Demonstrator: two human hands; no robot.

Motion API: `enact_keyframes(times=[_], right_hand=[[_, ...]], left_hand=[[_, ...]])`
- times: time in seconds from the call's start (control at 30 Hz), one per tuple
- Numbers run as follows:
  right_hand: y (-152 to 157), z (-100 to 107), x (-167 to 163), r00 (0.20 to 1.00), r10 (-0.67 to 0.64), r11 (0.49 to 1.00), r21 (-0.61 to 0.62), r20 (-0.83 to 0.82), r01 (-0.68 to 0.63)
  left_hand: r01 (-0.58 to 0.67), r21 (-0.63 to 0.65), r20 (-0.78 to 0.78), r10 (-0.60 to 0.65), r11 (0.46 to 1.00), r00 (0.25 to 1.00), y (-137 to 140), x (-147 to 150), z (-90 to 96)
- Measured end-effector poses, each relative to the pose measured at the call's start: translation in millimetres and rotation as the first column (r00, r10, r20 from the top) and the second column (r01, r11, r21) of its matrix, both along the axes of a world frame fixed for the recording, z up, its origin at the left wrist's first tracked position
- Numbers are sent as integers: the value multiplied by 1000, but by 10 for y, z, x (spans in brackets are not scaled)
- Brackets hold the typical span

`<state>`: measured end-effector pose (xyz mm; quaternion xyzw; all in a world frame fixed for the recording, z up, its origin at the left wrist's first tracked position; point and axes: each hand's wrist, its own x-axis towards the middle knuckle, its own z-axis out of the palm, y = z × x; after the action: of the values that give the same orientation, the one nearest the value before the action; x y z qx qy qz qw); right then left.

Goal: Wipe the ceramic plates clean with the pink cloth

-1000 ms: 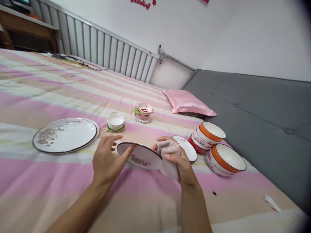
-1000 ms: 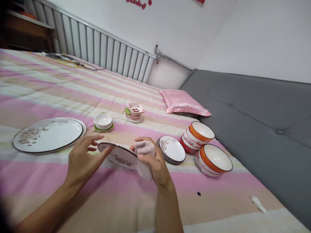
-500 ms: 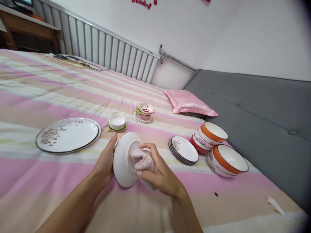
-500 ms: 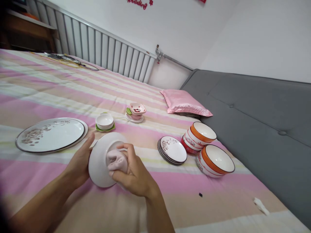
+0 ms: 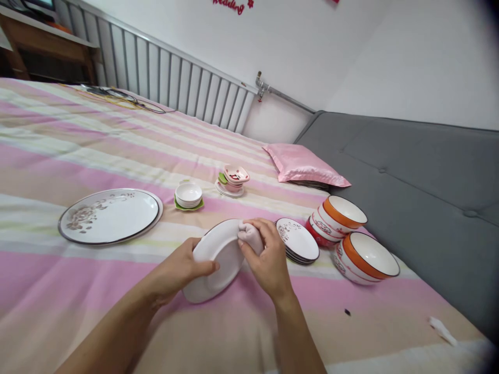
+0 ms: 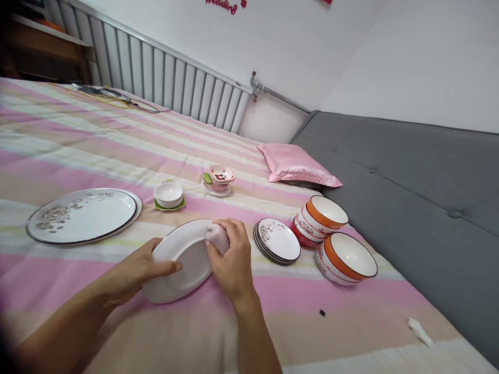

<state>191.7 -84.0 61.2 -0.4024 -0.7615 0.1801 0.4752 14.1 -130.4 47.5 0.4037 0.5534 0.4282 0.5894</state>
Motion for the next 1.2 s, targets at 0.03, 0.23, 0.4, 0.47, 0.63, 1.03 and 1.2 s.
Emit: enact_keyframes(times=[0.03,0.23,0.4,0.47,0.63,1.03,1.2], right_hand=[[-13,11,-3,1000,20,1000,17,15,-20],[-125,36,-52,981,186,979,78,61,-191],[-223,54,-114,951,285,947,122,118,-299],[-265,83,-124,946,309,940,119,99,-320],[-349,139,-146,918,393,915,78,58,-397],[69,-76,37,979,-144,975,-192,-141,116],[238,-183,217,958,-241,914,-296,157,278]], left_hand=[[13,3,-30,-13,1000,999,-8,1,14],[88,26,-156,-83,996,984,-32,39,167],[122,94,-139,-108,988,984,-26,59,187],[160,135,-80,-151,978,985,-21,58,172],[265,263,-59,-258,928,964,-21,66,130],[156,75,-214,-137,985,967,-47,50,92],[121,66,-227,-103,991,969,-15,21,67]])
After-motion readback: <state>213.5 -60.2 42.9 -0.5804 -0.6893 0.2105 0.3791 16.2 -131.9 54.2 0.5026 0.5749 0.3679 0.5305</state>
